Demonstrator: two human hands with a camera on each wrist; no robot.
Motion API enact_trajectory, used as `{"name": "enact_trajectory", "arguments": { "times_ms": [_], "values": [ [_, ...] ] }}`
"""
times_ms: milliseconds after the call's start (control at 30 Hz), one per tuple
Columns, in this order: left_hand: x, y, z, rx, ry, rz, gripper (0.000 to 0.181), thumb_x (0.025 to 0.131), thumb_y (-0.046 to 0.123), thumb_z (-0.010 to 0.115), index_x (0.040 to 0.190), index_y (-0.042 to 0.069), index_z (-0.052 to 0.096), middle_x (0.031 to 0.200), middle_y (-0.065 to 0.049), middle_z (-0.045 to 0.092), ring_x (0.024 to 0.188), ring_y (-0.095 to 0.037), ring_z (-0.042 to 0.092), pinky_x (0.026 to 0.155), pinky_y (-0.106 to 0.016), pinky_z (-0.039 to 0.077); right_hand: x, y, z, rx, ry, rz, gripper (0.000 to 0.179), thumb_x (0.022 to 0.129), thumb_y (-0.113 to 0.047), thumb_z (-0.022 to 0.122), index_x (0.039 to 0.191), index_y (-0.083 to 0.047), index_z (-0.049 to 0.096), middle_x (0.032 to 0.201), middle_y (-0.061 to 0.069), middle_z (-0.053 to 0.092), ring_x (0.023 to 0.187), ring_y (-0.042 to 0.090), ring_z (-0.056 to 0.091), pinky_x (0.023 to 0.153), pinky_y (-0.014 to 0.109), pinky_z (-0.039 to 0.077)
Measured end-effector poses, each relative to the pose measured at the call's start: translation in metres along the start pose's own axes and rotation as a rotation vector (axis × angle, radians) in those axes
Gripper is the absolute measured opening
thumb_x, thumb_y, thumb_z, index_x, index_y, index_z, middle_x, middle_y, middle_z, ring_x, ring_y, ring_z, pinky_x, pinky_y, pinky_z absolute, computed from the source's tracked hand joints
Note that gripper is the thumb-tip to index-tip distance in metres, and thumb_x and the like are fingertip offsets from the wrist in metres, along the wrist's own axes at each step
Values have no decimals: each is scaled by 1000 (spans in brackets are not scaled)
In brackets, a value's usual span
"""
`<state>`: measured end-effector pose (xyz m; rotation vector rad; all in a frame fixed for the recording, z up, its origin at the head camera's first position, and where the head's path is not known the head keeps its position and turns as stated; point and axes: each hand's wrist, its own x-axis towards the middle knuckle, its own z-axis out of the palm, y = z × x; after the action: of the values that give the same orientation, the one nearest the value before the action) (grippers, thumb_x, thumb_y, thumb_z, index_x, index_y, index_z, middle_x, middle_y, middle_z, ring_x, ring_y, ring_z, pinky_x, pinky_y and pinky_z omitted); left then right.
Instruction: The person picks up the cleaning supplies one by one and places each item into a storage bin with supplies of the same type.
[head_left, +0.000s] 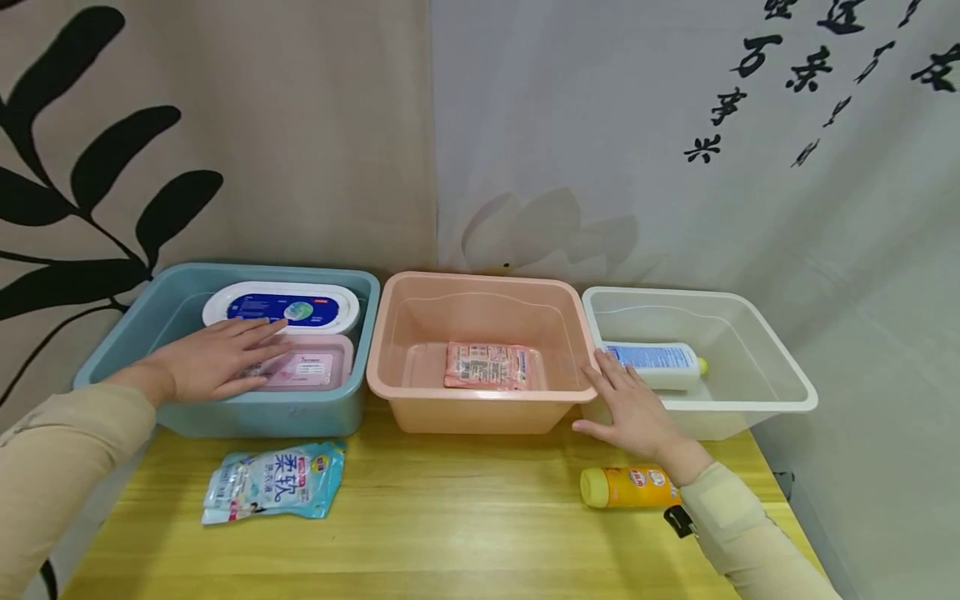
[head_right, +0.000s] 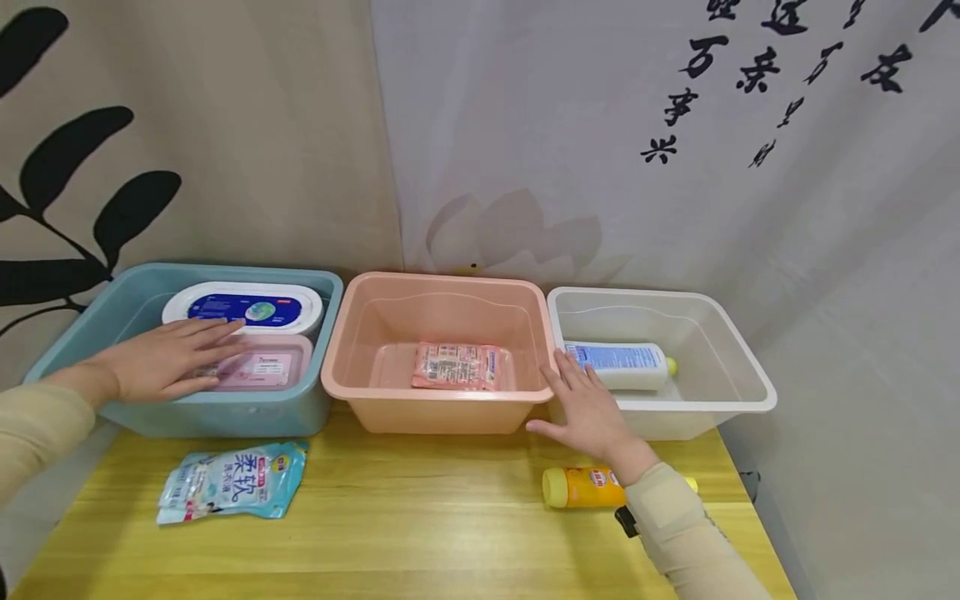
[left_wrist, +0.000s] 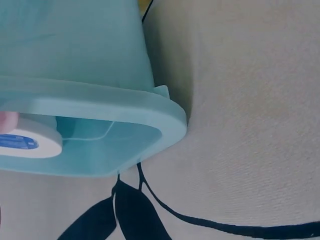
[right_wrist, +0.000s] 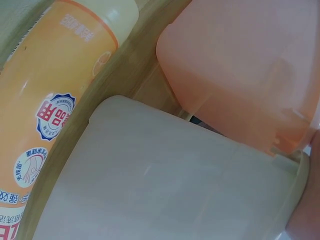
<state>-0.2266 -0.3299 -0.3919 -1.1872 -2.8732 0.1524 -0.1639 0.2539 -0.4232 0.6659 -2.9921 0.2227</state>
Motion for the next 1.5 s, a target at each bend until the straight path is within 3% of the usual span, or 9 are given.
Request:
{"name": "enact_trajectory", "arguments": {
  "times_ms": [100,233,433,767,1033,1133,1233,1400,1500],
  "values": [
    [-2,1,0,28,12,-7,58,89,46,54,141,22,41,148,-12,36,132,-36,35,104,-13,-20,0,-1,1,-2,10,-8,87,80,-57,61,145,-7,33,154,20,21,141,38,22,113,56,21],
    [-5,4,-2,68,57,-8,59,89,45,55,140,20,42,147,-14,36,134,-37,31,109,-22,-21,1,-2,1,-4,1,-12,88,80,-59,60,145,-7,33,154,20,20,142,37,20,113,56,20],
    [-6,7,-5,115,162,-3,66,86,51,55,142,21,39,148,-14,34,145,-34,8,116,-41,-15,2,-1,0,-16,0,-12,88,80,-59,60,146,-8,32,154,20,19,142,38,19,113,56,19],
    [-12,28,-1,136,277,114,77,84,66,46,148,30,25,156,-6,20,147,-26,-6,115,-55,-8,2,0,-2,-7,-9,-3,88,80,-58,61,146,-9,31,154,20,19,142,38,19,114,56,19],
    [-20,46,6,136,344,171,76,86,72,33,148,27,26,156,-7,19,145,-33,5,115,-56,-8,1,0,-2,5,-14,-6,88,80,-58,61,147,-9,30,155,21,18,142,39,19,113,57,19],
    [-24,51,10,153,348,189,77,86,73,31,148,28,25,158,-7,15,145,-34,6,114,-59,-7,1,0,-2,9,-14,-1,87,80,-58,61,146,-9,31,154,21,18,142,39,19,113,56,18],
    [-29,56,15,158,341,202,78,86,73,31,148,26,25,159,-7,10,146,-32,-2,113,-60,-9,1,0,-2,7,-24,3,87,81,-58,60,146,-9,31,155,21,17,142,39,18,114,56,18],
    [-37,65,24,147,342,234,78,86,73,33,148,25,27,155,-11,22,147,-29,-3,112,-62,-7,2,-1,-2,0,-33,5,87,81,-59,59,147,-10,30,155,21,17,142,39,18,114,55,17],
    [-42,71,29,143,334,246,78,85,72,35,147,25,28,155,-11,22,147,-28,-4,112,-62,-8,2,-1,-2,0,-30,4,87,81,-58,60,147,-10,30,155,21,18,142,39,18,114,55,17]
  ]
}}
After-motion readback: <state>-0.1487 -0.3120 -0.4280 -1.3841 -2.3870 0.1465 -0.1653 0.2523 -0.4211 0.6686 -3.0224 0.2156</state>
